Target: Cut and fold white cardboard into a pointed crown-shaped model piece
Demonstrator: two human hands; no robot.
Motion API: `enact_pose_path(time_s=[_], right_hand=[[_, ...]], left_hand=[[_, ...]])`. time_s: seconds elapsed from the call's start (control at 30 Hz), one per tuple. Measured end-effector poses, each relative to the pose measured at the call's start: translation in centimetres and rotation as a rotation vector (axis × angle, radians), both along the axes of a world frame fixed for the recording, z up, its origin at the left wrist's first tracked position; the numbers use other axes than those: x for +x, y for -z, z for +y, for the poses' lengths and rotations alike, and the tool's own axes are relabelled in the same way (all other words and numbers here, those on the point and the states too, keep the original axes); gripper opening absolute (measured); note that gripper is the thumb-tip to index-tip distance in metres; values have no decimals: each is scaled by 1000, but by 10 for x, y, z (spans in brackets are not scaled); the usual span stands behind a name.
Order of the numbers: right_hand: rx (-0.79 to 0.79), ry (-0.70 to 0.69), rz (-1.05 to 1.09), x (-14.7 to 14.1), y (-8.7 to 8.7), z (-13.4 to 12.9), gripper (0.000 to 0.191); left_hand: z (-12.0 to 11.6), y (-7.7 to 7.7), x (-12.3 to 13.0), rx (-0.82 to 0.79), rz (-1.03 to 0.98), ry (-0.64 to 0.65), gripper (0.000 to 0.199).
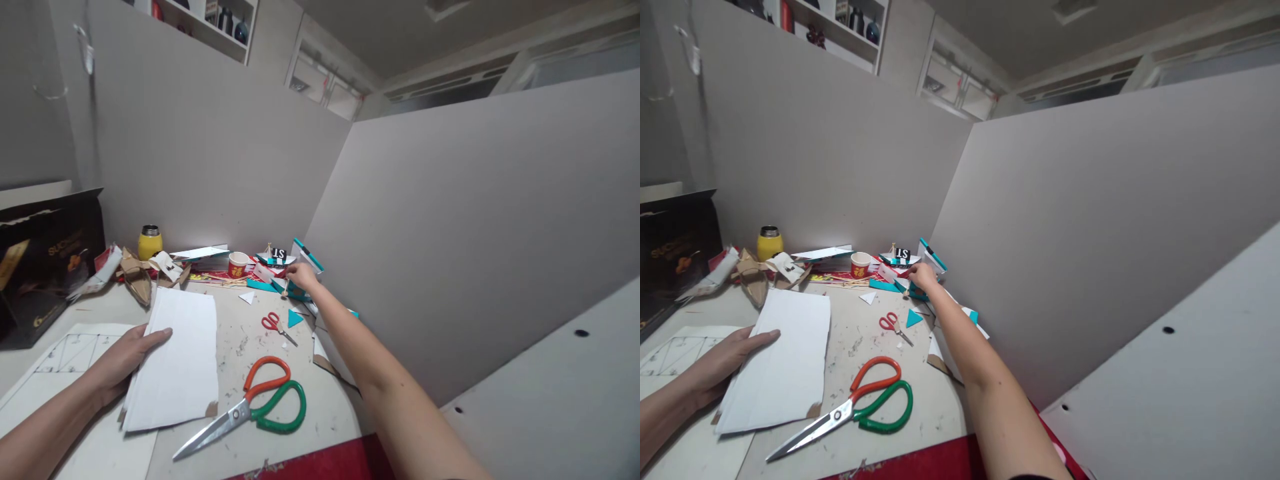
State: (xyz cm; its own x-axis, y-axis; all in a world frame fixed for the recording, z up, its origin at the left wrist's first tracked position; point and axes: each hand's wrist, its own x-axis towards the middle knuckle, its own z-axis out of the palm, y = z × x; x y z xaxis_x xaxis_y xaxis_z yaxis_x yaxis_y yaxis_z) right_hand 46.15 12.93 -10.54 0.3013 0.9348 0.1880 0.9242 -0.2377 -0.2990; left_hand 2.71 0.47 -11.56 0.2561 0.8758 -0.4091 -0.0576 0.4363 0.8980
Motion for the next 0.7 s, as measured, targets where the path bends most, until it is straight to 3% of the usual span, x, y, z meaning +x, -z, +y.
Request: enact_pose_path(time_s=[0.33,0.7], right_hand=[[-83,-64,13,-3,0,-4,30],[-78,-85,-28,-16,5,0,32]], left_hand=[[-4,-9,1,-27,0,-9,45],[-2,-1,-1,6,-41,8,51]])
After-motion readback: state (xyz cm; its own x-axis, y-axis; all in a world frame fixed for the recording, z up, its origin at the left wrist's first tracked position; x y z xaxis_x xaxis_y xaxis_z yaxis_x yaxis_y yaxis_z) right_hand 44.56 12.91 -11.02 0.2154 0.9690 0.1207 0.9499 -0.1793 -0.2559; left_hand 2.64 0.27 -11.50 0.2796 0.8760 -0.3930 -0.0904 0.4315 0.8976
